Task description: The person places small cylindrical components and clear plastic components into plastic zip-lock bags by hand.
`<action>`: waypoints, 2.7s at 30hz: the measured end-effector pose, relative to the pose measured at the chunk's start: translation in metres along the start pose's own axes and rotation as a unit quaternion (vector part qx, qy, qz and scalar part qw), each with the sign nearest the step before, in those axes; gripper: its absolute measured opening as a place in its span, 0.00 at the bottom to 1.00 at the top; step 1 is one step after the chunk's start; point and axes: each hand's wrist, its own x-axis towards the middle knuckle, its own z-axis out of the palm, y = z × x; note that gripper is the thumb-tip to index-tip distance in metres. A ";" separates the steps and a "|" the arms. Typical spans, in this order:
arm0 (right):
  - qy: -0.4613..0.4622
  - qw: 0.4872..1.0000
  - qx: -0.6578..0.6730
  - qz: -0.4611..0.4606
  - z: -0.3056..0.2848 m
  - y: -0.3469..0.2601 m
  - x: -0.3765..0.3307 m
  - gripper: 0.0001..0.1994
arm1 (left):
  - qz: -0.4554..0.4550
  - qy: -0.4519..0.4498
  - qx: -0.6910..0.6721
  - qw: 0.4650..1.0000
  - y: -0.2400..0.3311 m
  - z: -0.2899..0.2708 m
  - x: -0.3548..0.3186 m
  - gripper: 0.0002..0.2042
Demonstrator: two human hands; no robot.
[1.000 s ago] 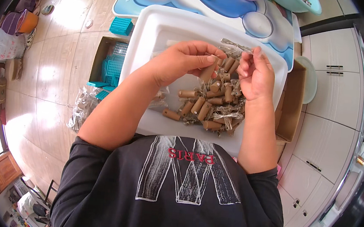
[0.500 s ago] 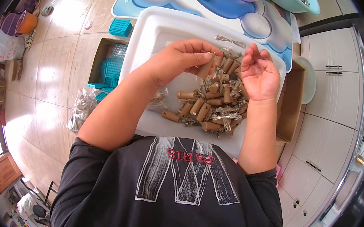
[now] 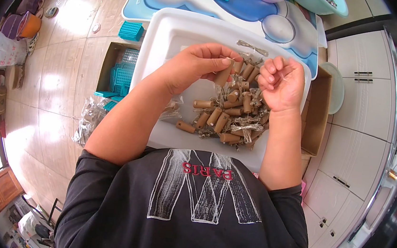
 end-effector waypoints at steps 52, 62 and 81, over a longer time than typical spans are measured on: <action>-0.004 0.888 -0.382 -0.257 0.019 0.034 -0.010 0.03 | -0.034 -0.041 -0.030 0.998 -0.003 0.008 0.001 0.23; -0.098 0.898 -0.416 -0.104 0.019 0.033 -0.011 0.07 | -0.037 0.032 -0.028 0.998 -0.005 0.004 0.003 0.12; 0.012 0.952 -0.283 -0.117 0.021 0.039 -0.006 0.09 | 0.112 0.150 0.093 0.978 0.009 -0.008 0.004 0.14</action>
